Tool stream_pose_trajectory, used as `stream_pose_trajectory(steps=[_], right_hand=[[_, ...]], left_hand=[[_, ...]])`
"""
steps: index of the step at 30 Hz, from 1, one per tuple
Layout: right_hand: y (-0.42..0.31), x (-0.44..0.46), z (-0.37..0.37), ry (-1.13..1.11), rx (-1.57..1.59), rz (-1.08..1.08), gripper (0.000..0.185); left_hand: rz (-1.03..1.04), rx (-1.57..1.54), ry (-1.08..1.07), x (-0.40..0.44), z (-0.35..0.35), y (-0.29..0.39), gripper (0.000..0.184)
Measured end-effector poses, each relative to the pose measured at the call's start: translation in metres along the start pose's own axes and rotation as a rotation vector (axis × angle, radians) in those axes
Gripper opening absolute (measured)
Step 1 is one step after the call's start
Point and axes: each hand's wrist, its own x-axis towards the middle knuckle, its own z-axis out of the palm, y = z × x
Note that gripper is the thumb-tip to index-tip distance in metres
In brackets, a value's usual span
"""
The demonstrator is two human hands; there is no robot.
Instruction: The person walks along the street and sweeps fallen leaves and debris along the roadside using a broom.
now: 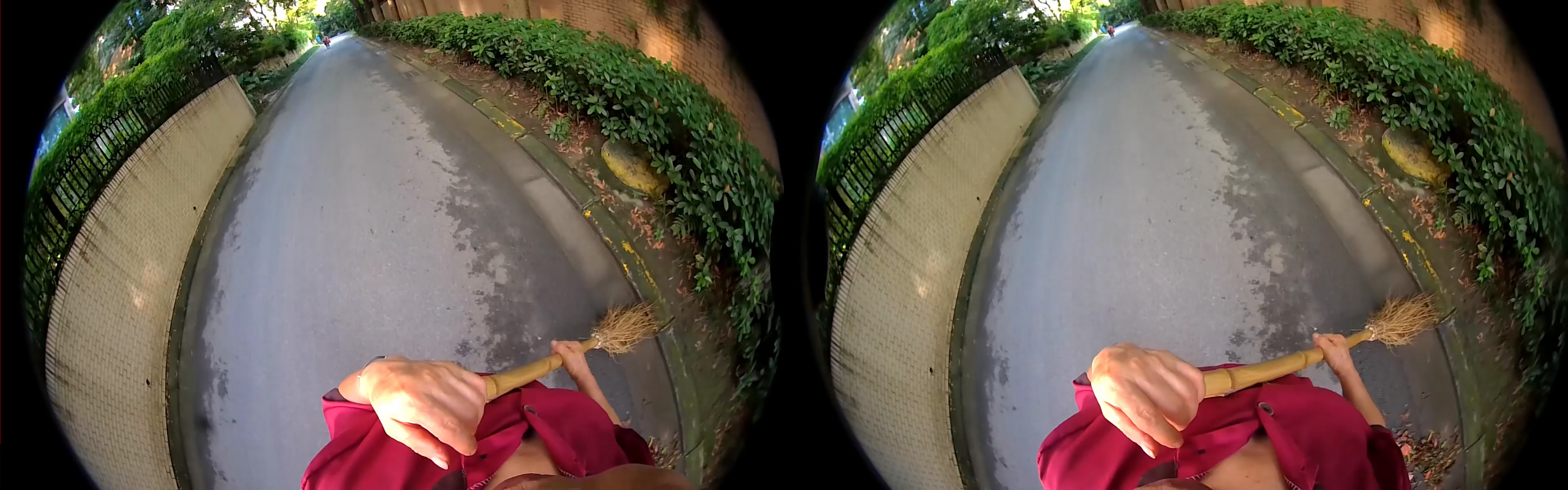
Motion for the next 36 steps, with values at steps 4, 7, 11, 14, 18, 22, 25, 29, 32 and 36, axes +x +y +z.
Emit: stream_pose_trajectory(steps=[4, 7, 11, 14, 18, 22, 25, 29, 32, 36], right_hand=[[-0.007, -0.006, 0.003, 0.038, 0.0, -0.018, 0.031], [-0.006, -0.007, 0.007, 0.046, 0.027, -0.023, 0.031], [-0.005, -0.006, 0.005, 0.044, 0.021, -0.044, 0.031], [0.0, -0.004, 0.004, 0.044, -0.02, -0.027, 0.032], [0.003, -0.004, 0.004, 0.042, -0.025, -0.029, 0.032], [0.005, -0.002, 0.005, 0.037, -0.004, -0.005, 0.03], [0.003, -0.003, 0.005, 0.025, 0.0, -0.015, 0.03], [0.0, -0.002, 0.005, 0.007, 0.001, -0.029, 0.03], [-0.001, 0.0, 0.005, 0.001, -0.007, -0.022, 0.031], [-0.006, -0.002, 0.006, -0.009, -0.033, 0.008, 0.031]], left_hand=[[0.039, -0.047, -0.001, -0.002, 0.001, -0.001, 0.017], [0.05, -0.076, -0.018, -0.002, -0.001, 0.0, 0.016], [0.068, -0.095, -0.015, -0.004, 0.0, -0.002, 0.015], [0.058, -0.094, -0.009, -0.005, 0.001, -0.002, 0.015], [0.068, -0.095, 0.001, -0.007, 0.001, -0.001, 0.016], [0.029, -0.056, 0.036, -0.007, 0.002, 0.0, 0.015], [0.005, -0.024, 0.06, -0.007, 0.003, 0.001, 0.016], [-0.046, 0.035, 0.128, -0.005, 0.002, 0.006, 0.017], [-0.07, 0.064, 0.131, -0.006, 0.0, 0.006, 0.018], [-0.082, 0.083, 0.133, -0.008, 0.0, 0.006, 0.019]])
